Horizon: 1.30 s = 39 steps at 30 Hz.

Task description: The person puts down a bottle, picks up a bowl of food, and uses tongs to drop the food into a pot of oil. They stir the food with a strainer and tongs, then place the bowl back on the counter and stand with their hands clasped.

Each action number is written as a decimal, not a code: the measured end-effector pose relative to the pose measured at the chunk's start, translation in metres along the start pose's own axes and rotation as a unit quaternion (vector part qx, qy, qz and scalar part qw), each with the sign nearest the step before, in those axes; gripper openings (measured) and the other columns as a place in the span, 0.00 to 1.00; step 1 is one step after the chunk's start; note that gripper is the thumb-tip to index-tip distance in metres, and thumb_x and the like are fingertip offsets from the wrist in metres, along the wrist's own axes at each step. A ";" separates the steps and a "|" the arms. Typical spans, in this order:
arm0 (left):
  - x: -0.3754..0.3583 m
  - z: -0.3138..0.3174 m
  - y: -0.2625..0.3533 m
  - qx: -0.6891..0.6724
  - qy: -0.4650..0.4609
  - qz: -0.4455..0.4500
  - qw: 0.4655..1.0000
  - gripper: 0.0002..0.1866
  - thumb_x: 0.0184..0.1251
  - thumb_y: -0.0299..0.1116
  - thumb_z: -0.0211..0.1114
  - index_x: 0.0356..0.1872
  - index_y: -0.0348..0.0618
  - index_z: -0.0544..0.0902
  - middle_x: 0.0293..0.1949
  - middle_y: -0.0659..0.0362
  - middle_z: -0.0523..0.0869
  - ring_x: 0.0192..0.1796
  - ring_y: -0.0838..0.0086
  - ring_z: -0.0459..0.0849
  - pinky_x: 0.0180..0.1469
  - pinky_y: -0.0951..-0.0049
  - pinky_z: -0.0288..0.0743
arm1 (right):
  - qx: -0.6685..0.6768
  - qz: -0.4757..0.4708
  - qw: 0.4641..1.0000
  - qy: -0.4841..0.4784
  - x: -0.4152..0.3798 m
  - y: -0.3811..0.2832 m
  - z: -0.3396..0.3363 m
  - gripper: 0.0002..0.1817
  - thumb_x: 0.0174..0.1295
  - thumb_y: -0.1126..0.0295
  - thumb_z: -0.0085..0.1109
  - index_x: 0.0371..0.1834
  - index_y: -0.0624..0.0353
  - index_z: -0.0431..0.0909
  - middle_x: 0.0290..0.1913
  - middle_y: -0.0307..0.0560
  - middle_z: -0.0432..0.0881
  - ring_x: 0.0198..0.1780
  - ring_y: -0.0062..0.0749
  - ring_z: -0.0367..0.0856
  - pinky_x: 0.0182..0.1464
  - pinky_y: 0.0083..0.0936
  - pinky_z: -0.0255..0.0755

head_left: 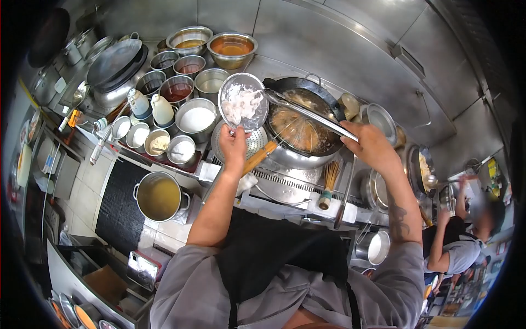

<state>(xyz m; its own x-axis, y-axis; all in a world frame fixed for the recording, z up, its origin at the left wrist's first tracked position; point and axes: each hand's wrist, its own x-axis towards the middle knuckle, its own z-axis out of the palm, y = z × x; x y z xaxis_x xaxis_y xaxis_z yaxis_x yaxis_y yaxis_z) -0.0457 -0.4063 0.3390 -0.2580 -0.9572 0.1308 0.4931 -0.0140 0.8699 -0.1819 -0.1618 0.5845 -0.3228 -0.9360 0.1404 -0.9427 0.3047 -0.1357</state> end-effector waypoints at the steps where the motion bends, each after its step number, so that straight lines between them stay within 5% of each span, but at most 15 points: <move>1: 0.001 0.001 -0.002 -0.007 0.001 -0.013 1.000 0.08 0.66 0.22 0.59 0.30 0.38 0.68 0.31 0.56 0.80 0.29 0.77 0.81 0.33 0.75 0.84 | -0.001 0.003 1.000 0.007 -0.001 0.003 0.000 0.21 0.59 0.69 0.63 0.55 0.67 0.78 0.44 0.66 0.82 0.46 0.59 0.80 0.49 0.42 0.73; 6: 0.009 -0.004 -0.025 -0.026 0.009 -0.091 0.995 0.02 0.68 0.22 0.59 0.38 0.39 0.74 0.38 0.59 0.81 0.36 0.75 0.82 0.38 0.72 0.85 | -0.016 0.046 0.998 0.033 -0.007 0.029 -0.007 0.20 0.59 0.70 0.62 0.55 0.66 0.79 0.44 0.65 0.82 0.45 0.60 0.80 0.49 0.43 0.74; 10: 0.009 -0.003 -0.033 -0.068 0.019 -0.127 0.989 0.10 0.63 0.19 0.60 0.28 0.40 0.67 0.35 0.55 0.77 0.31 0.73 0.80 0.33 0.69 0.87 | -0.045 0.048 0.993 0.099 -0.011 0.071 -0.005 0.20 0.58 0.70 0.62 0.54 0.63 0.80 0.41 0.65 0.83 0.44 0.60 0.81 0.48 0.44 0.74; 14: 0.008 0.002 -0.029 -0.082 0.017 -0.155 0.984 0.10 0.63 0.19 0.60 0.28 0.41 0.68 0.33 0.56 0.78 0.30 0.73 0.80 0.32 0.69 0.86 | -0.111 0.117 0.986 0.040 -0.004 0.116 0.009 0.17 0.58 0.68 0.62 0.50 0.61 0.81 0.40 0.65 0.83 0.45 0.59 0.81 0.48 0.46 0.74; 20: 0.000 0.009 -0.012 -0.079 -0.001 -0.144 0.986 0.07 0.65 0.20 0.59 0.30 0.41 0.70 0.33 0.57 0.79 0.31 0.74 0.82 0.34 0.71 0.86 | -0.139 0.219 0.964 -0.056 0.011 0.213 0.117 0.18 0.55 0.63 0.65 0.47 0.60 0.82 0.41 0.62 0.84 0.46 0.57 0.83 0.51 0.45 0.75; 26: -0.005 0.006 -0.009 -0.052 -0.040 -0.135 0.989 0.03 0.69 0.22 0.58 0.41 0.39 0.75 0.40 0.57 0.81 0.38 0.73 0.83 0.40 0.69 0.85 | -0.104 0.293 0.948 -0.060 0.013 0.209 0.130 0.17 0.56 0.63 0.62 0.46 0.61 0.81 0.46 0.61 0.84 0.50 0.57 0.82 0.53 0.46 0.75; 31: -0.007 0.010 -0.006 -0.055 -0.041 -0.120 0.990 0.07 0.66 0.21 0.59 0.31 0.40 0.70 0.37 0.54 0.82 0.35 0.72 0.84 0.35 0.72 0.86 | -0.106 0.271 0.957 0.009 0.014 0.171 0.068 0.19 0.57 0.63 0.62 0.49 0.64 0.80 0.44 0.63 0.84 0.49 0.58 0.82 0.52 0.45 0.75; 33: -0.008 0.012 -0.006 -0.058 -0.050 -0.113 0.991 0.07 0.67 0.21 0.59 0.31 0.40 0.71 0.36 0.56 0.82 0.35 0.74 0.84 0.35 0.74 0.85 | -0.091 0.190 0.973 0.097 0.009 0.136 0.033 0.21 0.57 0.64 0.63 0.52 0.63 0.79 0.41 0.65 0.83 0.47 0.57 0.82 0.50 0.44 0.75; 39: -0.015 0.022 0.008 -0.047 -0.072 -0.070 0.994 0.06 0.68 0.22 0.58 0.32 0.40 0.71 0.36 0.57 0.83 0.33 0.78 0.82 0.36 0.76 0.84 | -0.031 0.032 0.997 0.062 -0.016 0.028 -0.034 0.23 0.55 0.68 0.65 0.54 0.64 0.79 0.38 0.64 0.83 0.43 0.57 0.82 0.48 0.44 0.74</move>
<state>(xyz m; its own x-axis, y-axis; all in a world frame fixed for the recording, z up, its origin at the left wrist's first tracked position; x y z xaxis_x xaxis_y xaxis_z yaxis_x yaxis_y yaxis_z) -0.0563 -0.3851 0.3547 -0.4430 -0.8926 0.0841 0.5174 -0.1780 0.8370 -0.2064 -0.1324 0.6116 -0.3872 -0.8863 0.2542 -0.9218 0.3774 -0.0883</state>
